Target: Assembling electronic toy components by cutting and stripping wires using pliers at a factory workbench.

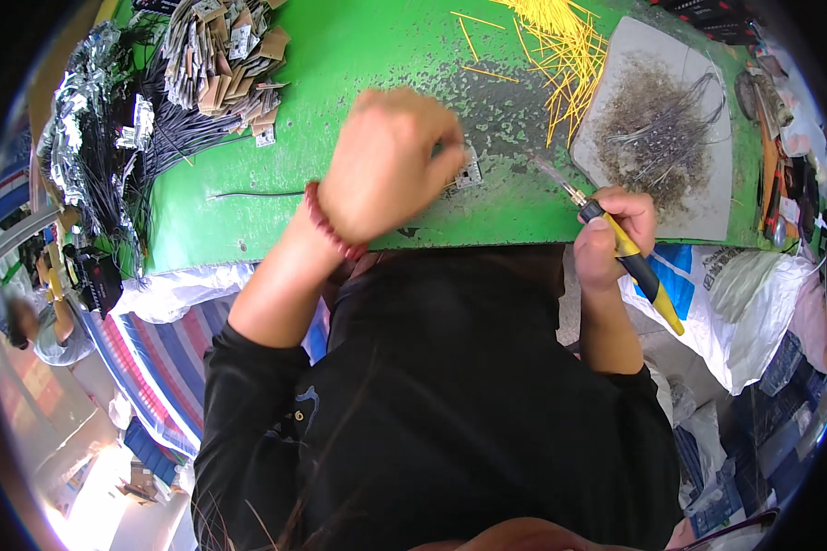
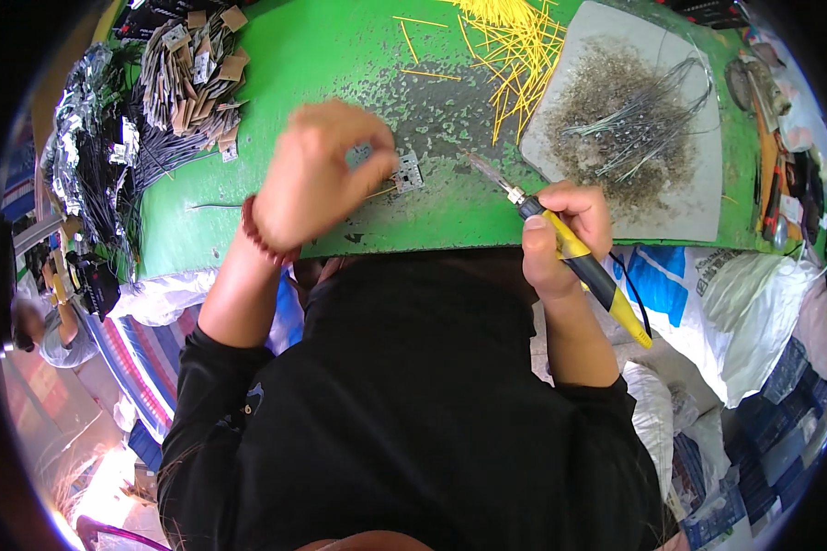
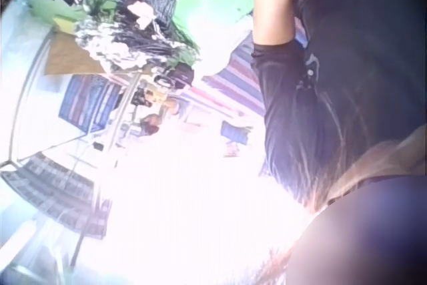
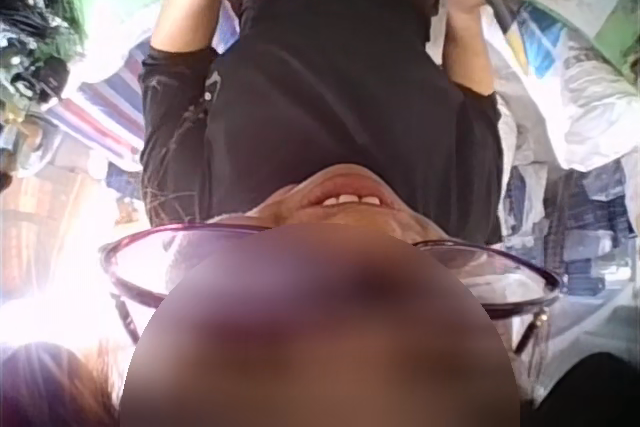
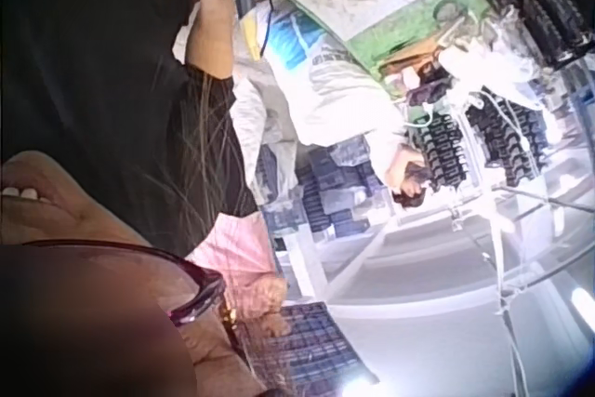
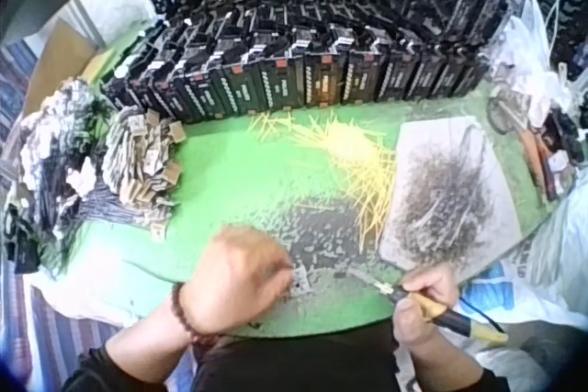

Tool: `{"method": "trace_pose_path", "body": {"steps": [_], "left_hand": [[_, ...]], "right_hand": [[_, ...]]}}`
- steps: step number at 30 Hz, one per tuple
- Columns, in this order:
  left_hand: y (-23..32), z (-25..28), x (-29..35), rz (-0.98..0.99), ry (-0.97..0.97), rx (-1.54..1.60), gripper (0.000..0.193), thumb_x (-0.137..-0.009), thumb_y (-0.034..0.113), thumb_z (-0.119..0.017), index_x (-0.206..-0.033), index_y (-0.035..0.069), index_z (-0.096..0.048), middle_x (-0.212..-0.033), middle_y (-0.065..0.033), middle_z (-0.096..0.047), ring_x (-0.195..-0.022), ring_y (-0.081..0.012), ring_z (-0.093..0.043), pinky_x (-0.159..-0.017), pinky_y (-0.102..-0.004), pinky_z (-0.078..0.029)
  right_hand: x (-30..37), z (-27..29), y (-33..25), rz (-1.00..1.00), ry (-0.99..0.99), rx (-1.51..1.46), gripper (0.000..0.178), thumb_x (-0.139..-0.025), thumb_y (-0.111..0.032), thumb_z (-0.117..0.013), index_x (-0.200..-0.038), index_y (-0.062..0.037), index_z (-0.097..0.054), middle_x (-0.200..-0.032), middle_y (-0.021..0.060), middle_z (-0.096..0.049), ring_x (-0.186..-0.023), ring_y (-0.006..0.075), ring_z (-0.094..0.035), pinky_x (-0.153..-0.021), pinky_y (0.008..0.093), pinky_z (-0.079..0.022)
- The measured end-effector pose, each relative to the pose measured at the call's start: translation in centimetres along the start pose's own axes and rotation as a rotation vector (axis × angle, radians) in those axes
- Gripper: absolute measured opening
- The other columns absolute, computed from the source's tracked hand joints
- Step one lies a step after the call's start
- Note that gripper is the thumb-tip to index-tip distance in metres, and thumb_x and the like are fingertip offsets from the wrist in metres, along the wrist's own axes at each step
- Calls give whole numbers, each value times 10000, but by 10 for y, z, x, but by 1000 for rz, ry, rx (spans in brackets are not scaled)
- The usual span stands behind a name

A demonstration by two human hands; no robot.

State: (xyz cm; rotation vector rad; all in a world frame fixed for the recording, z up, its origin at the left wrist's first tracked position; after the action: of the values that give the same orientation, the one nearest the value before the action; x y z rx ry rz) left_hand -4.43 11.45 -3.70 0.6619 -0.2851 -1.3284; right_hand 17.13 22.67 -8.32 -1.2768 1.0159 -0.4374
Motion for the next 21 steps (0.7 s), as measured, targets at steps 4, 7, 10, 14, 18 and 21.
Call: {"method": "trace_pose_path", "body": {"steps": [4, 7, 10, 14, 18, 21], "left_hand": [[-9, -10, -60, -91, 89, -109, 116, -764, 130, -714, -815, 48, -650, -830, -102, -627, -765, -291, -624, -692, -397, -498], [-21, -26, -79, -140, 44, -138, 130, -784, 149, -700, -790, 39, -631, -831, -101, -611, -781, -302, -612, -708, -408, -491], [-22, -33, -80, -176, 0, -244, 127, -807, 158, -677, -807, 44, -620, -822, -102, -602, -808, -316, -609, -729, -417, -484], [-4, -18, -61, -197, 152, -243, 130, -836, 163, -649, -847, 43, -601, -833, -108, -616, -812, -326, -608, -737, -420, -481], [4, 3, -20, 122, 128, 198, 110, -832, 84, -690, -899, 17, -633, -766, -90, -675, -710, -240, -665, -610, -310, -516], [14, 6, 18, 39, 183, 172, 138, -763, 101, -702, -886, 78, -643, -718, -111, -640, -687, -302, -636, -618, -389, -504]], "right_hand": [[1, 1, 0, 11, -29, -17, 239, -831, -135, -645, -951, -8, -481, -791, 65, -529, -654, 85, -422, -596, 230, -359], [2, -1, -1, 9, -38, -14, 237, -836, -127, -644, -956, -6, -480, -788, 59, -530, -650, 82, -419, -594, 228, -358], [3, -3, -3, -4, -38, -12, 252, -847, -141, -660, -965, -3, -486, -791, 61, -534, -649, 80, -421, -594, 227, -359], [1, -1, -1, -13, -45, 21, 261, -846, -155, -667, -961, -1, -490, -801, 66, -542, -650, 80, -429, -591, 228, -361], [4, 3, 3, 6, -21, 24, 275, -845, -180, -674, -950, 0, -494, -803, 70, -555, -653, 80, -443, -593, 227, -364], [2, 0, 1, -5, -13, 16, 283, -847, -195, -677, -944, -3, -494, -789, 68, -557, -649, 79, -449, -591, 227, -365]]}}
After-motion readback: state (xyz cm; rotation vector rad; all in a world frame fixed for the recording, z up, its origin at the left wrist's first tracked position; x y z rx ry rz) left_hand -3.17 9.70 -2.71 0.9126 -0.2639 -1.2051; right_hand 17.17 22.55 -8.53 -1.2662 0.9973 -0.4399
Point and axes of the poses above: each hand's wrist, its own x-axis away from the middle knuckle, its own z-axis out of the back of the hand, y = z × x, the point moved 6 cm from there along -x, towards the middle knuckle
